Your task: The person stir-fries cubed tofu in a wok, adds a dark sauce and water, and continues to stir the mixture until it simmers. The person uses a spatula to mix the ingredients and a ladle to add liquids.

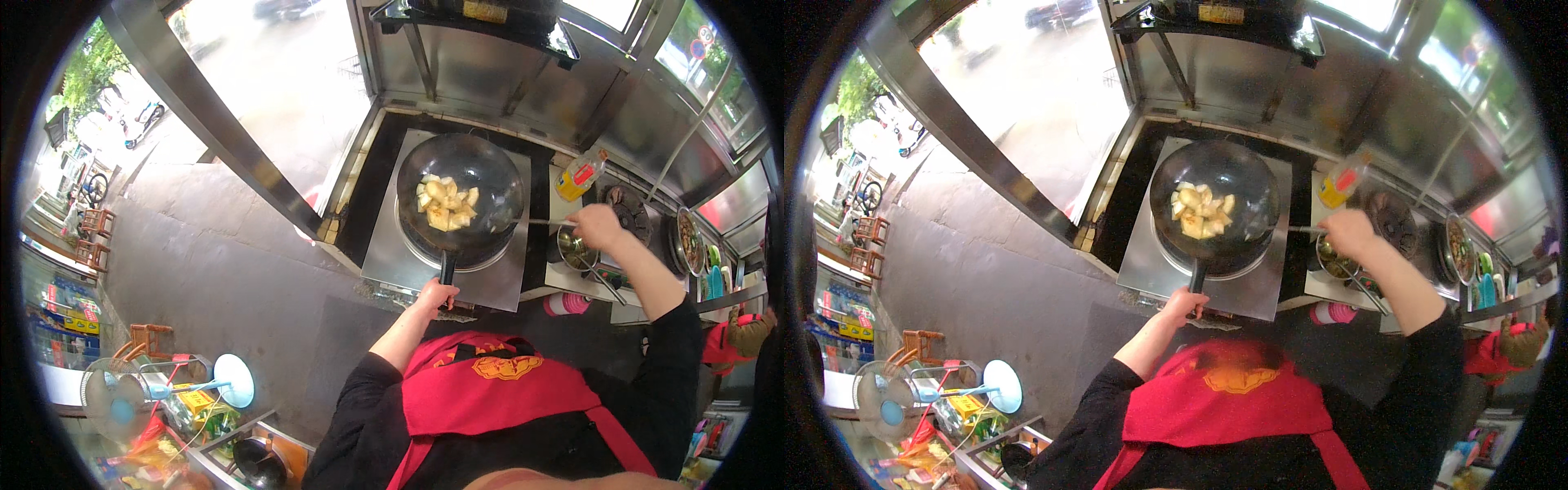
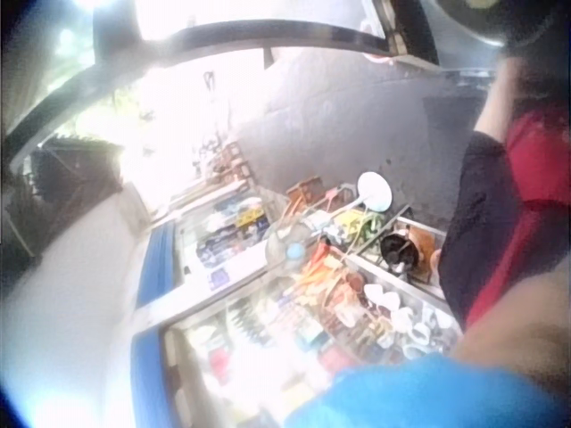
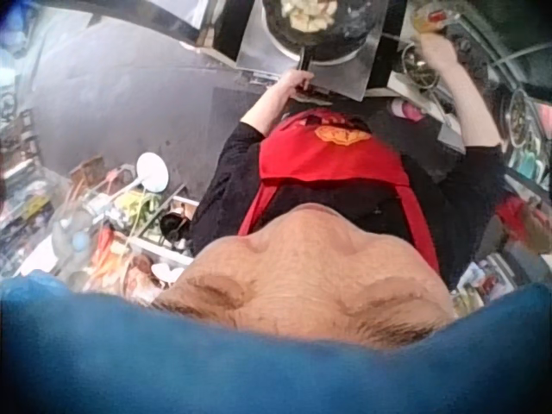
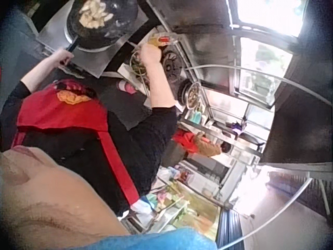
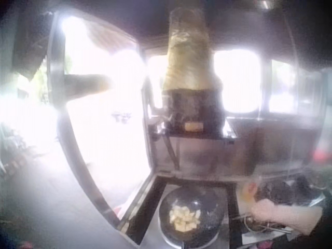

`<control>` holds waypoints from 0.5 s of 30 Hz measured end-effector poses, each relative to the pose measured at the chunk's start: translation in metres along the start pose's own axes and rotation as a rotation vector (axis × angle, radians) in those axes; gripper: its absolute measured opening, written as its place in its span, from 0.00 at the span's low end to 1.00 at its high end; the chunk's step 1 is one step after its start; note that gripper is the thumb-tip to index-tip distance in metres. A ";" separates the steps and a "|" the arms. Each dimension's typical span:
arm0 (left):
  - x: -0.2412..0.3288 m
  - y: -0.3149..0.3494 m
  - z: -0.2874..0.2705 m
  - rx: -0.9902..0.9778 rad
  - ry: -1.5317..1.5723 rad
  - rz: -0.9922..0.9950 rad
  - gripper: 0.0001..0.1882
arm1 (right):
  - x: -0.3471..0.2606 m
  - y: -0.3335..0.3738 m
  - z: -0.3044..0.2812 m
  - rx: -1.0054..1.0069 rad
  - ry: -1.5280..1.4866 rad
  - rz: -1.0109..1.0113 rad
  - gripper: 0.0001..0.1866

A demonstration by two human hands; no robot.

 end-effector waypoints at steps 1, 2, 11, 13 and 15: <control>0.004 0.001 0.001 0.003 -0.017 -0.017 0.08 | -0.009 0.000 0.018 -0.066 -0.036 0.024 0.11; 0.009 0.006 0.003 0.007 -0.034 -0.036 0.08 | -0.023 0.004 0.038 0.015 -0.153 0.025 0.13; -0.004 -0.002 -0.009 -0.036 0.052 -0.078 0.08 | -0.142 -0.051 0.184 0.426 -0.773 0.364 0.20; -0.004 -0.002 -0.010 -0.058 0.058 -0.063 0.08 | -0.127 -0.063 0.178 0.262 -1.051 0.394 0.19; -0.008 -0.005 -0.013 -0.106 0.100 -0.059 0.08 | -0.121 -0.050 0.132 0.021 -1.670 0.568 0.17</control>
Point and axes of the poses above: each hand's wrist, its own y-axis away from the middle knuckle, its own z-axis out of the palm, x = y × z, the point moved 1 cm from there along -y, towards the middle knuckle, and after that the axes turned 4 degrees about x, right-handed, at the moved point
